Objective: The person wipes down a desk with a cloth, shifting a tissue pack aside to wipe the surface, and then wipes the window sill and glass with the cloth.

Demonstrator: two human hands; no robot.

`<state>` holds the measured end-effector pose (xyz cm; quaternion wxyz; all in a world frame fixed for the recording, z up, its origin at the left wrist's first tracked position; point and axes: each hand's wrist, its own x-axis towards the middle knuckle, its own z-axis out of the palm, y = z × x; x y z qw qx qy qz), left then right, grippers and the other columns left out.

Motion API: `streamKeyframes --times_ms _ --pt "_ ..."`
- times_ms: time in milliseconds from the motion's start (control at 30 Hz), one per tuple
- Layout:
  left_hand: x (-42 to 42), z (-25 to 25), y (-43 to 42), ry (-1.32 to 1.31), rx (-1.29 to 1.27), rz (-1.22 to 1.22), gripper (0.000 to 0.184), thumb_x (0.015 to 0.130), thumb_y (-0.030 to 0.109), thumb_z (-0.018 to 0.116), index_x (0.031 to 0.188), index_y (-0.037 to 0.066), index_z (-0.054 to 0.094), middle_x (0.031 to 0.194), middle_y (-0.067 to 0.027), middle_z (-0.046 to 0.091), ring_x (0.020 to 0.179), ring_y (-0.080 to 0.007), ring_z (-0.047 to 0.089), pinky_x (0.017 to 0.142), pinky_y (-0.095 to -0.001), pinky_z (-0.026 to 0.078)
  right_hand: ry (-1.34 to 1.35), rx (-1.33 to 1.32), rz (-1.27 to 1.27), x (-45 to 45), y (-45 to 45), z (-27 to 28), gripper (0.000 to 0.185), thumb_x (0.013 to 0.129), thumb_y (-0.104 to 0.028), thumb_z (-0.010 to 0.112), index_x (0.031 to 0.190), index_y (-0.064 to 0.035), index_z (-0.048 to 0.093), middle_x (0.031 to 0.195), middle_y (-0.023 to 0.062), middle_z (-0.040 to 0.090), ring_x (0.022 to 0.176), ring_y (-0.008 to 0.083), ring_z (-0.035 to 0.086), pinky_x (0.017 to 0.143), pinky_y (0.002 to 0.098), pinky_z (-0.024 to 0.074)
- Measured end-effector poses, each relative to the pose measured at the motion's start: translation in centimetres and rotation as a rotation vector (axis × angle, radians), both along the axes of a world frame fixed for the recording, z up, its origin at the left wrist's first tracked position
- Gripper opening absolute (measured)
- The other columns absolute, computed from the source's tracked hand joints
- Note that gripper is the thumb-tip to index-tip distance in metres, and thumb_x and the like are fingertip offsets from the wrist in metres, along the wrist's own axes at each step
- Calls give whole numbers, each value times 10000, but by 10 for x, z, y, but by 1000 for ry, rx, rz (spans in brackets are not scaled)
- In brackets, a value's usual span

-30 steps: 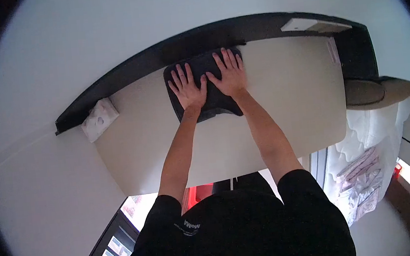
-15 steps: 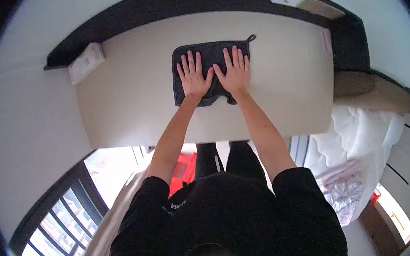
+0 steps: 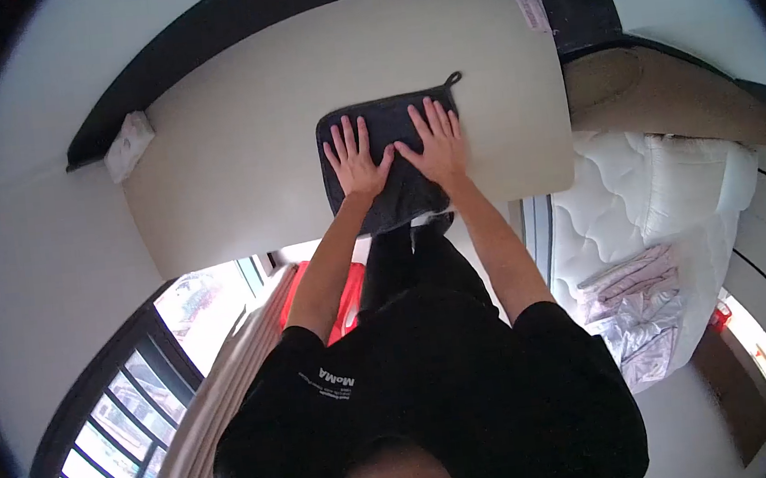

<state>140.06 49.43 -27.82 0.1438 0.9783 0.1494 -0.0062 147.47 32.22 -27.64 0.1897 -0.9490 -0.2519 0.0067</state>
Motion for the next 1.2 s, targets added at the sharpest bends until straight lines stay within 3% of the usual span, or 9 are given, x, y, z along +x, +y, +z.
streamKeyframes --times_ms 300,533,833,933,1067,1200 --pt "193 -14 17 -75 18 -49 827 951 629 427 1601 146 260 1664 -151 193 1530 -395 151 1209 -626 81 -72 -111 -182 174 31 -16 793 928 -656 519 1561 -206 358 1621 150 306 1498 322 278 1224 500 186" --pt "258 -19 11 -84 39 17 775 979 600 374 1593 136 287 1654 -172 216 1530 -404 140 1209 -618 65 -120 -137 -203 242 42 -17 795 928 -668 502 1540 -175 389 1613 165 312 1493 326 282 1225 507 178" --pt "207 -25 1 -206 68 -44 808 957 617 457 1573 112 327 1636 -178 268 1512 -402 214 1218 -580 116 -139 -5 -123 192 7 -18 764 955 -617 504 1541 -139 391 1605 188 324 1498 337 281 1228 499 187" --pt "153 -19 -52 -258 34 -45 819 942 597 515 1566 97 335 1631 -191 271 1503 -418 222 1207 -598 129 -101 -13 -87 133 -44 -15 757 958 -607 511 1537 -133 395 1603 187 328 1492 337 295 1228 498 189" --pt "56 -10 -145 -118 32 -25 850 929 567 559 1556 42 328 1624 -229 254 1496 -449 213 1198 -622 119 -49 -3 -64 46 -134 -8 761 932 -569 573 1528 -124 412 1584 190 362 1472 348 330 1212 506 216" --pt "15 -6 -209 -36 -7 -69 868 943 582 520 1576 42 275 1648 -226 182 1514 -455 146 1189 -650 80 -23 35 -79 8 -199 -1 768 921 -559 593 1530 -127 412 1588 185 359 1467 352 335 1206 512 224"
